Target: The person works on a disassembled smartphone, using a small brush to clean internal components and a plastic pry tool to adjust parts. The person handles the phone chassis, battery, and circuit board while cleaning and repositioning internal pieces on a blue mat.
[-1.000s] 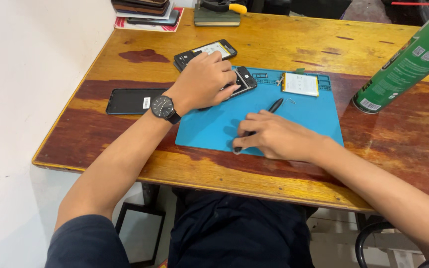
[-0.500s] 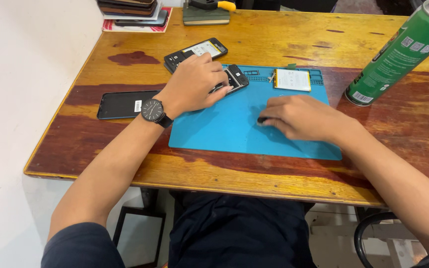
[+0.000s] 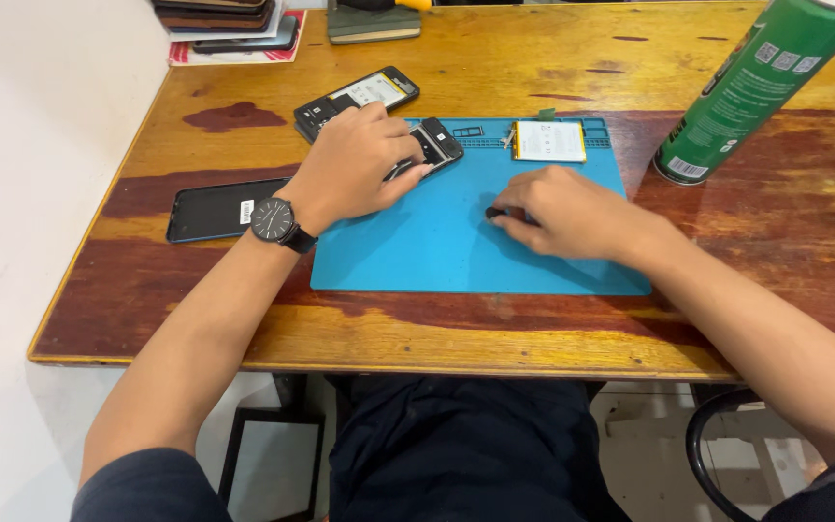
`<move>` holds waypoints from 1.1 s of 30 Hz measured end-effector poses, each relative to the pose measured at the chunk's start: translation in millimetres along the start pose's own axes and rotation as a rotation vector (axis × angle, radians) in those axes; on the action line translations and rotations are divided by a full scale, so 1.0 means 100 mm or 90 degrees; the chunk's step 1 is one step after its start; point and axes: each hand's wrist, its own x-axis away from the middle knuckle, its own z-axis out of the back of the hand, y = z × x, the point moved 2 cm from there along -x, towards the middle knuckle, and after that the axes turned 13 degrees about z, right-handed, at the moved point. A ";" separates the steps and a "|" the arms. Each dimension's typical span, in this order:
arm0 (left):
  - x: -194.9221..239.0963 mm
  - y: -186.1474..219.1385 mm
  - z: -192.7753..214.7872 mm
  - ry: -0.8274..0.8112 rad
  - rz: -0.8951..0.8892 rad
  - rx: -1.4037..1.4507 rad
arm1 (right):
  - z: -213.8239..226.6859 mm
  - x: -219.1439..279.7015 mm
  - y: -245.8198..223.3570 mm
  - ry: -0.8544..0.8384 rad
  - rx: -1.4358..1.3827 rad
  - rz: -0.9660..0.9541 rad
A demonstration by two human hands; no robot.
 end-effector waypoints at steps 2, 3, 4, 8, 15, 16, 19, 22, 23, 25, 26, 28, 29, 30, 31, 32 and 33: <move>0.00 0.00 0.00 0.002 0.000 0.005 | -0.06 0.00 -0.04 0.012 -0.005 0.036; 0.00 0.00 0.00 0.003 0.002 0.007 | -0.10 -0.01 -0.09 0.018 -0.009 0.055; 0.01 0.00 -0.01 -0.001 0.004 0.007 | -0.13 -0.01 -0.13 0.017 -0.024 0.076; 0.01 0.00 -0.02 -0.006 0.012 0.004 | -0.20 0.00 -0.30 -0.011 -0.101 0.101; 0.01 0.00 -0.02 -0.010 0.015 0.011 | -0.09 -0.05 -0.16 0.002 -0.072 0.036; 0.00 0.00 -0.02 -0.011 0.015 0.010 | -0.10 -0.05 -0.16 0.009 -0.060 0.037; 0.01 -0.02 -0.01 -0.012 0.017 0.006 | -0.15 -0.05 -0.22 0.034 -0.045 0.082; 0.02 -0.02 -0.03 -0.001 0.012 0.000 | -0.24 -0.02 -0.38 0.045 -0.072 0.163; 0.02 -0.03 -0.03 0.004 0.010 0.000 | -0.27 -0.01 -0.41 0.026 -0.086 0.163; 0.02 -0.03 -0.04 0.005 0.013 0.000 | -0.26 -0.02 -0.42 0.005 -0.108 0.182; 0.02 -0.04 -0.05 0.002 0.016 -0.001 | -0.23 -0.02 -0.41 0.004 -0.116 0.200; 0.02 -0.05 -0.05 0.001 0.016 0.001 | -0.19 -0.03 -0.35 0.006 -0.100 0.175; 0.02 -0.05 -0.06 0.005 0.014 0.002 | -0.16 -0.06 -0.30 0.009 -0.076 0.135; 0.03 -0.06 -0.06 0.009 0.013 0.003 | -0.15 -0.07 -0.26 0.011 -0.051 0.094; 0.04 -0.06 -0.06 0.015 0.009 0.003 | -0.14 -0.07 -0.24 0.014 -0.033 0.086; 0.04 -0.06 -0.06 0.020 0.005 0.003 | -0.14 -0.08 -0.23 0.017 -0.014 0.078; 0.03 -0.07 -0.05 0.026 0.001 0.001 | -0.13 -0.09 -0.23 0.020 0.005 0.071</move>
